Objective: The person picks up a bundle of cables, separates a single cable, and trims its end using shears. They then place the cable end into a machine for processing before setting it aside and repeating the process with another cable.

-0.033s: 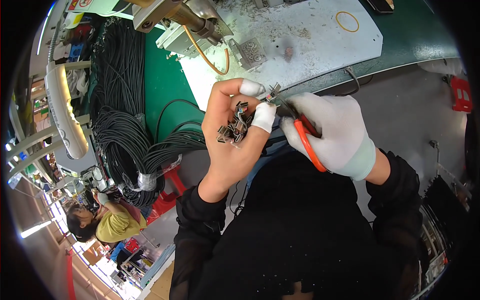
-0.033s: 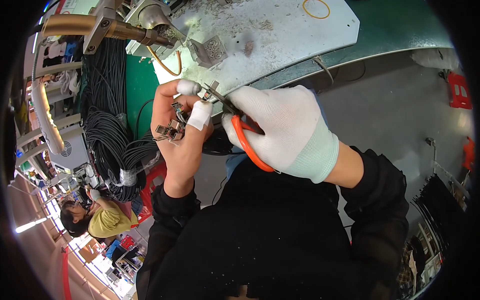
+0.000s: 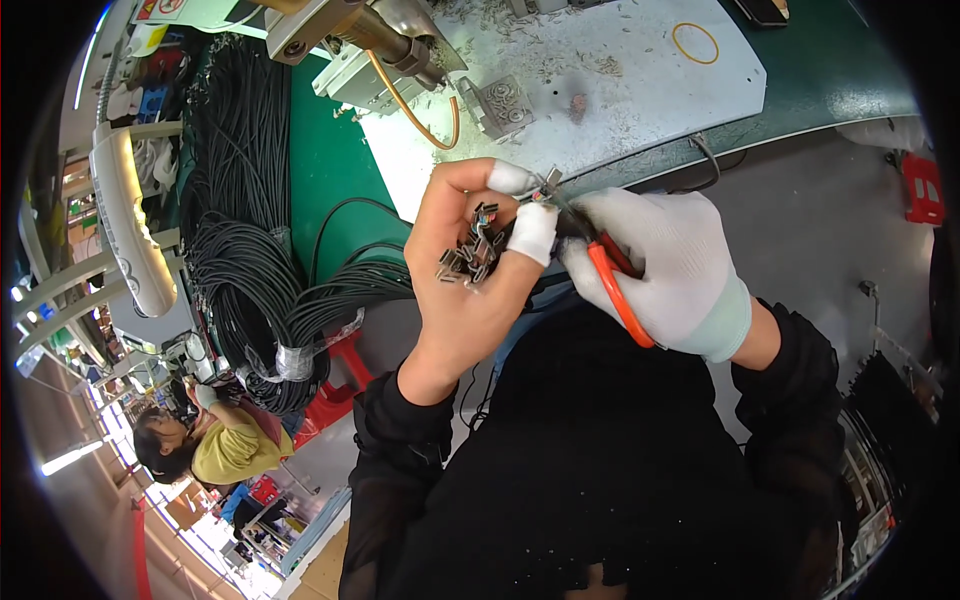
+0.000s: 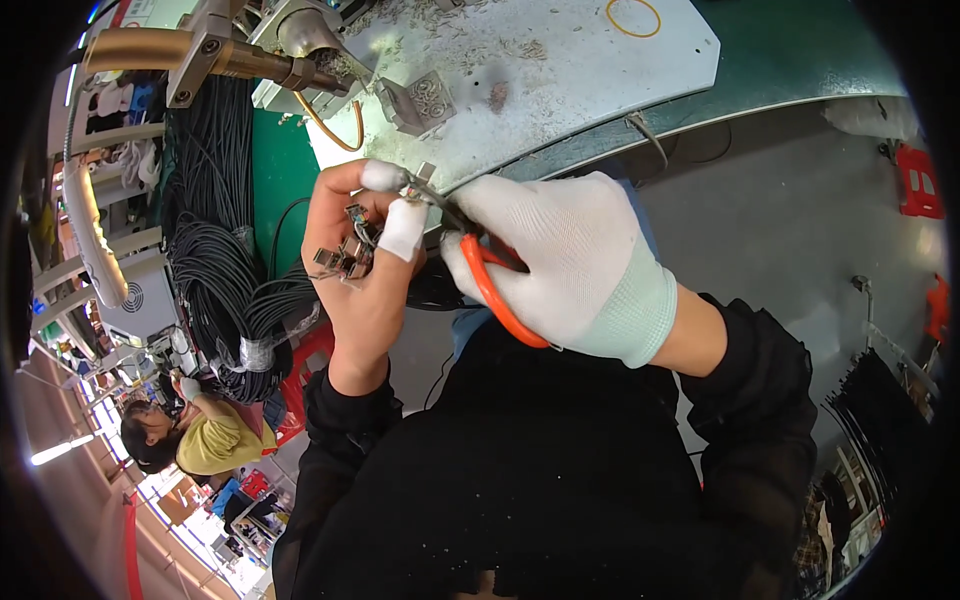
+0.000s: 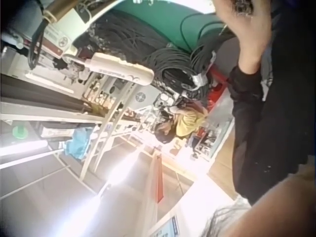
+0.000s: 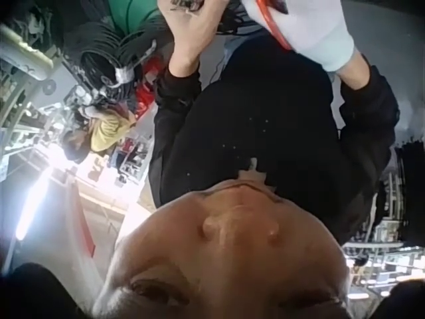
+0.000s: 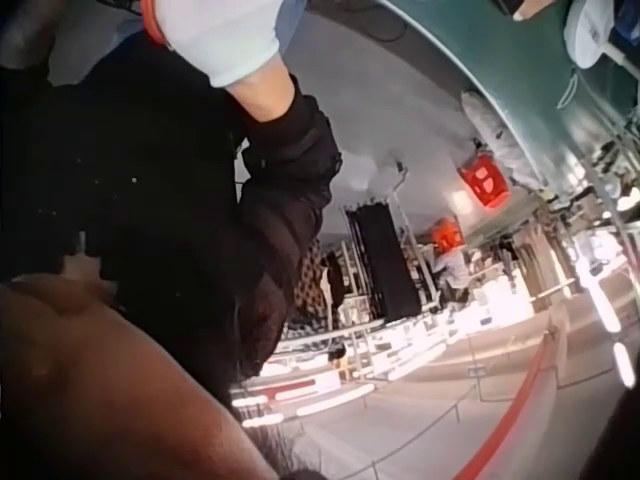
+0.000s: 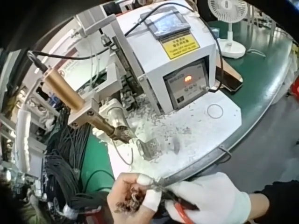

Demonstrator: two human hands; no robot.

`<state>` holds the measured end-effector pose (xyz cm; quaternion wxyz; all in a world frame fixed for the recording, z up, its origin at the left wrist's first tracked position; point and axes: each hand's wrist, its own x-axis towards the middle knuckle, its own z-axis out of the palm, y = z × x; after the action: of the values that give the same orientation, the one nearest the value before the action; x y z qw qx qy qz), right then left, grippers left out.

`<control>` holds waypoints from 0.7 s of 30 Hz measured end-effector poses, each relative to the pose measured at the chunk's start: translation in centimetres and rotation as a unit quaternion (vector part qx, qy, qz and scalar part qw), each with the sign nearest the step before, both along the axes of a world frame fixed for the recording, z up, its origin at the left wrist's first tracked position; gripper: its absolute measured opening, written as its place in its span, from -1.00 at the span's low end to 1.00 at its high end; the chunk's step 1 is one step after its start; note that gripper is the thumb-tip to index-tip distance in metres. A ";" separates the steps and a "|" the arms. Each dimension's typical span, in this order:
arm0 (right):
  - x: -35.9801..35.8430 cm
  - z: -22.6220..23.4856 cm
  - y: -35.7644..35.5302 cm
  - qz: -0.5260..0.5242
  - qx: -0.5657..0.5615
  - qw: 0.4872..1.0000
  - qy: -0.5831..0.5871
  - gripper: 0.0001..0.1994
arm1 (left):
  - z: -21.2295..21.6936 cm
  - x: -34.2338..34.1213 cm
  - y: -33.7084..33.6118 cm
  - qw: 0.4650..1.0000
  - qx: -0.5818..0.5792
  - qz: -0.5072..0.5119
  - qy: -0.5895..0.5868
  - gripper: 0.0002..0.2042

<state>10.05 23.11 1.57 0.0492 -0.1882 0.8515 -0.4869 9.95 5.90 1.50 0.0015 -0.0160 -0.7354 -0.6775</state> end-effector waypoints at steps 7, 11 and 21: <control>-0.3 -1.2 -0.6 -0.024 -0.030 0.993 0.115 -0.77 | 0.4 -0.2 -0.2 0.997 -0.071 0.002 0.027 -0.82; -0.9 -1.6 -1.0 -0.058 0.036 0.974 0.216 -0.75 | 0.5 -0.3 -0.1 0.999 -0.012 0.020 -0.041 -0.83; -1.2 0.3 -0.8 0.051 -0.194 0.917 -0.345 -0.88 | 0.9 -0.8 -1.3 0.991 0.057 0.001 -0.121 -0.84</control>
<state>8.87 22.26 1.86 0.3268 -0.0574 0.6596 -0.6745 9.15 4.63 2.41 -0.0856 0.0669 -0.6902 -0.7154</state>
